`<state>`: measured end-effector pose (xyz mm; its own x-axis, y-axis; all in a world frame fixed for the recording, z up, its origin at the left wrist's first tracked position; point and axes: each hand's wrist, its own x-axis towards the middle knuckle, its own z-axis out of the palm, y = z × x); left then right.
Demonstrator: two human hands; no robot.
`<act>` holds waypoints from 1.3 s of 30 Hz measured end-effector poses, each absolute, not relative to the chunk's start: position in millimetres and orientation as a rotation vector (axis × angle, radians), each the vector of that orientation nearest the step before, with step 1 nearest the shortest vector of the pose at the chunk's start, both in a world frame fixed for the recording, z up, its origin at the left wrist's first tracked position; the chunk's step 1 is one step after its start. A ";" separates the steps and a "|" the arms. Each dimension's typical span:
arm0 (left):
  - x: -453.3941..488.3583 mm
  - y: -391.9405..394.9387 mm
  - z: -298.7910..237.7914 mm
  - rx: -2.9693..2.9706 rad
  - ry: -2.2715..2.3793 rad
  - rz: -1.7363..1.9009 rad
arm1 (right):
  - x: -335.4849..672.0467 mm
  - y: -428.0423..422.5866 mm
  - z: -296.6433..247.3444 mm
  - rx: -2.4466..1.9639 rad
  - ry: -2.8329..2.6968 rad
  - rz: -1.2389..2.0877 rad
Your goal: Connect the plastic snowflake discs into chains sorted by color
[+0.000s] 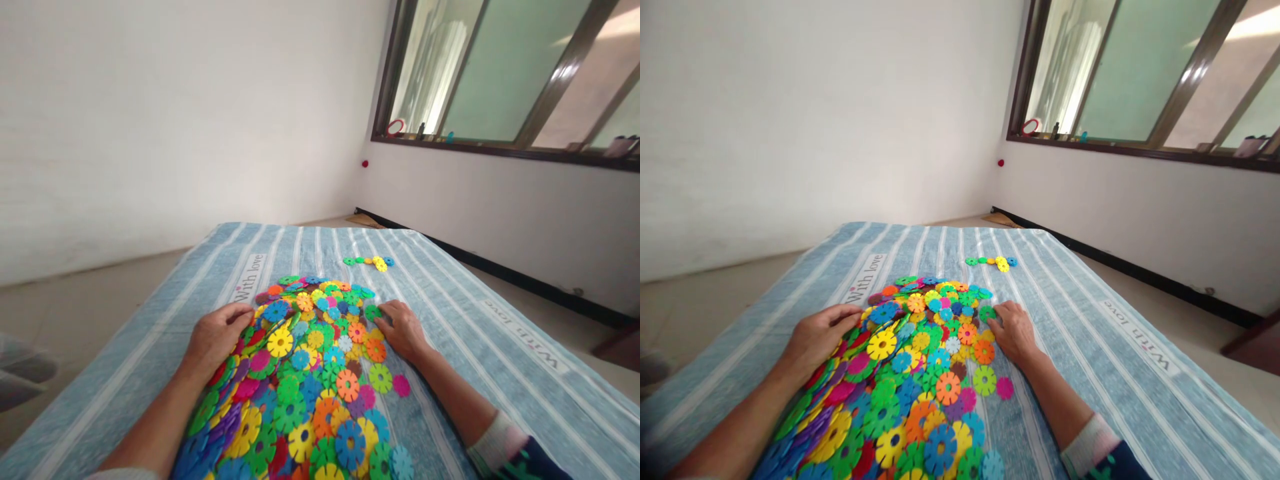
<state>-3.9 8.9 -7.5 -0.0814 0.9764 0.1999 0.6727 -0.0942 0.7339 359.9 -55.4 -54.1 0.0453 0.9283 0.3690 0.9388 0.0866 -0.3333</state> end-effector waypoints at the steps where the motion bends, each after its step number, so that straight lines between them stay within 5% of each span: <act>1: -4.0 9.5 -8.4 1.789 1.777 1.011 | 360.5 -55.3 -54.3 -1.840 -1.882 -0.030; 39: -4.6 12.0 -12.0 1.704 1.736 1.082 | 364.0 -58.8 -50.5 -1.757 -1.929 0.008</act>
<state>-4.6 12.0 -12.0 -0.1144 0.9751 0.1900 0.6003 -0.0845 0.7953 364.0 -58.8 -50.5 -0.0178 0.9283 0.3715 0.9252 0.1562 -0.3459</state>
